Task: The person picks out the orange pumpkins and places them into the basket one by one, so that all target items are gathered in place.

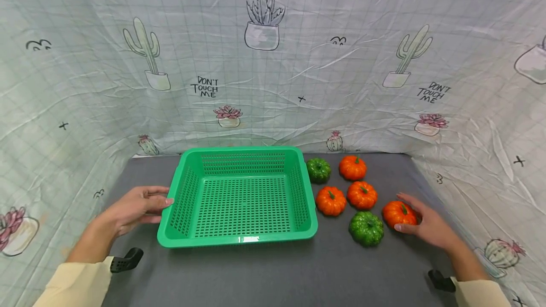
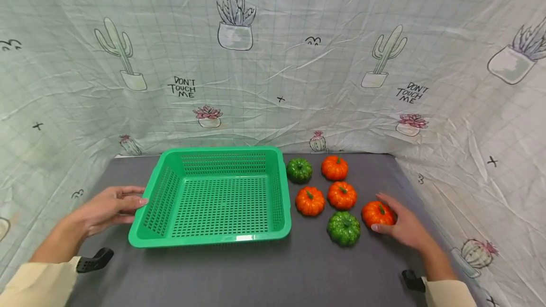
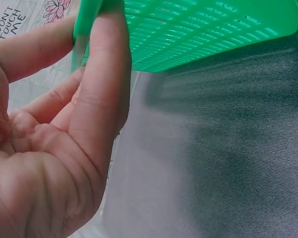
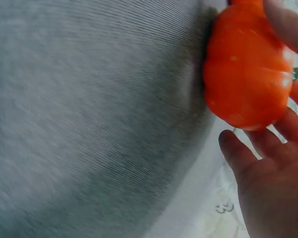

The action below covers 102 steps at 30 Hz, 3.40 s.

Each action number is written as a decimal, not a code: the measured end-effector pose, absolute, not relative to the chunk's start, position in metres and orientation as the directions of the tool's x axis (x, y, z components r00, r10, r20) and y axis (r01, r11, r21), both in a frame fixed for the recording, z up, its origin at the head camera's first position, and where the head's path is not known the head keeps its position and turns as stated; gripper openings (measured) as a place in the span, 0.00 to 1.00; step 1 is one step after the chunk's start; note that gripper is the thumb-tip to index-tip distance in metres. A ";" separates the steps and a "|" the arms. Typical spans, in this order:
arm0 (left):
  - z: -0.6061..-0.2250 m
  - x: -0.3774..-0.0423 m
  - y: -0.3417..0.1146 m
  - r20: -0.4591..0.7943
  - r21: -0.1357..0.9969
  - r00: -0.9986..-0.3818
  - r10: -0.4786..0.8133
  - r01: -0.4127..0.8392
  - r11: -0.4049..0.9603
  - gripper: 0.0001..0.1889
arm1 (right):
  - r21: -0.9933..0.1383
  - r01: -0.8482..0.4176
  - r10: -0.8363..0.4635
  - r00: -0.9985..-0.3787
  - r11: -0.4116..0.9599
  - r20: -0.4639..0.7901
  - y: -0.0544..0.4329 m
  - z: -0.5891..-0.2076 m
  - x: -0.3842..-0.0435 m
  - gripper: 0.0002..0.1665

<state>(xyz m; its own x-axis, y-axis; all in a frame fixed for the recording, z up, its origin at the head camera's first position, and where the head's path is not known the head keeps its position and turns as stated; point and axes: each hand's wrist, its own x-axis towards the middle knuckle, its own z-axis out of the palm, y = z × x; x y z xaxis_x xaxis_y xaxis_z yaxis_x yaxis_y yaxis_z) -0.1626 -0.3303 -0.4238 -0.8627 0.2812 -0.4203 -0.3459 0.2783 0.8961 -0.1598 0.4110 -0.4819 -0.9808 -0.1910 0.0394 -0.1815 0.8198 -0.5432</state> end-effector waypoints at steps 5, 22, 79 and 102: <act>-0.429 -0.163 -0.329 -0.412 0.906 -0.863 0.291 -0.354 0.232 0.33 | -0.521 -0.191 -0.167 -0.982 0.832 0.093 0.411 -0.488 -0.156 0.49; -0.428 -0.163 -0.326 -0.408 0.905 -0.876 0.258 -0.349 0.244 0.27 | -0.533 -0.210 -0.157 -0.977 0.820 0.143 0.411 -0.475 -0.163 0.48; -0.430 -0.162 -0.324 -0.429 0.901 -0.873 0.231 -0.399 0.166 0.12 | -0.557 -0.528 -0.524 -0.831 0.641 0.184 0.310 -0.394 -0.201 0.44; -0.433 -0.163 -0.323 -0.430 0.900 -0.874 0.228 -0.394 0.187 0.20 | -0.630 -0.519 -0.619 -0.782 0.578 0.076 0.259 -0.375 -0.222 0.46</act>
<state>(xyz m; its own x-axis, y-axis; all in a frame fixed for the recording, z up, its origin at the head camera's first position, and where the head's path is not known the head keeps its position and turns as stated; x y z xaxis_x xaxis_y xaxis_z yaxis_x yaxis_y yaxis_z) -0.1626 -0.3227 -0.4327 -0.8738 0.2281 -0.4295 -0.3937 0.1867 0.9001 -0.2221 0.2591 -0.3749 -0.7818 -0.6188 0.0762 -0.5188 0.5779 -0.6299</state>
